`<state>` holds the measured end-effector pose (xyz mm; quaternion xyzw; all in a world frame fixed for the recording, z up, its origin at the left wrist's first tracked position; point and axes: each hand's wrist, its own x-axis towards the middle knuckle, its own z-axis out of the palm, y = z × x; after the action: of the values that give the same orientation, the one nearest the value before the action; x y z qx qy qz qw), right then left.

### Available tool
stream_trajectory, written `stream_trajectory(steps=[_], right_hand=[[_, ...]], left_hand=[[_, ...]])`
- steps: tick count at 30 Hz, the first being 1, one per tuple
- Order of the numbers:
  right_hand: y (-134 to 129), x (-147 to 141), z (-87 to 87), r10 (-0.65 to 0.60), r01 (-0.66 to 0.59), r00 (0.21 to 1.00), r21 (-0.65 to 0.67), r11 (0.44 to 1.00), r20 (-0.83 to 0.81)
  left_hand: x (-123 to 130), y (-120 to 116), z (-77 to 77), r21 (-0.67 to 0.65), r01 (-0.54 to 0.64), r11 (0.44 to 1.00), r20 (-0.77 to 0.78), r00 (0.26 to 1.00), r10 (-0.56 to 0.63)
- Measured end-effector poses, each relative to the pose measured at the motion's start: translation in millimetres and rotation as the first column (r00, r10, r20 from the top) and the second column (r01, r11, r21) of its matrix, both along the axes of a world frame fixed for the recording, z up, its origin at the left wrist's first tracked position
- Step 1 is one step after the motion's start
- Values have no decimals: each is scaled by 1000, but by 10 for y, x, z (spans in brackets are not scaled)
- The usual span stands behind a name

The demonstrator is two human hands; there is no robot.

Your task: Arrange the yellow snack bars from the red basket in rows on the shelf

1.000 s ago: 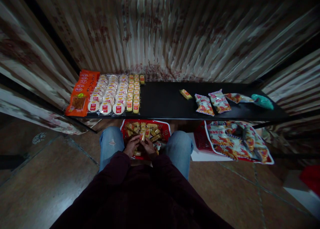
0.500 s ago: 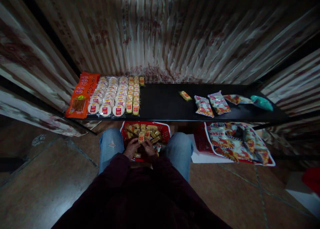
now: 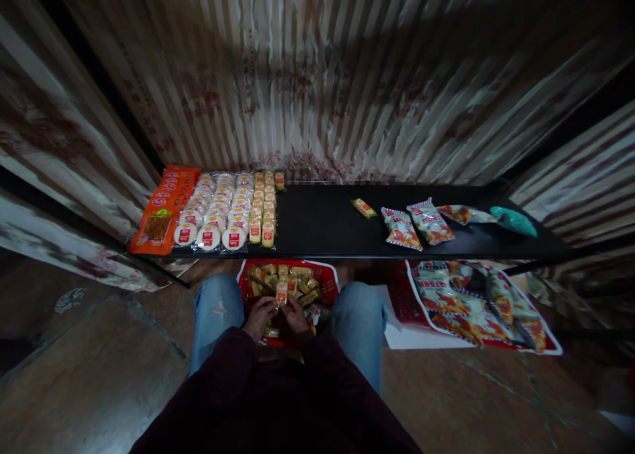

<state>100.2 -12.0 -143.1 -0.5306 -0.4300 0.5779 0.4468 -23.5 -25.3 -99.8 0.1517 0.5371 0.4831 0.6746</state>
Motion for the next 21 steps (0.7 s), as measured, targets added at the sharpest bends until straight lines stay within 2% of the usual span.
stream_trajectory(steps=[7,11,16,21], right_hand=[[-4,-9,156,7,-8,1000,-12,1000,-29],[-3,3,117,-1,0,1000,-40,999,-20],[5,6,54,-69,69,998,-88,994,-1],[9,24,74,-60,62,998,-71,996,23]], left_hand=[[8,-24,68,-2,17,1000,-40,999,-17],[7,-19,63,-3,12,1000,-30,999,-12],[2,-9,40,2,10,1000,8,1000,-10],[1,-12,0,-22,-10,1000,8,1000,10]])
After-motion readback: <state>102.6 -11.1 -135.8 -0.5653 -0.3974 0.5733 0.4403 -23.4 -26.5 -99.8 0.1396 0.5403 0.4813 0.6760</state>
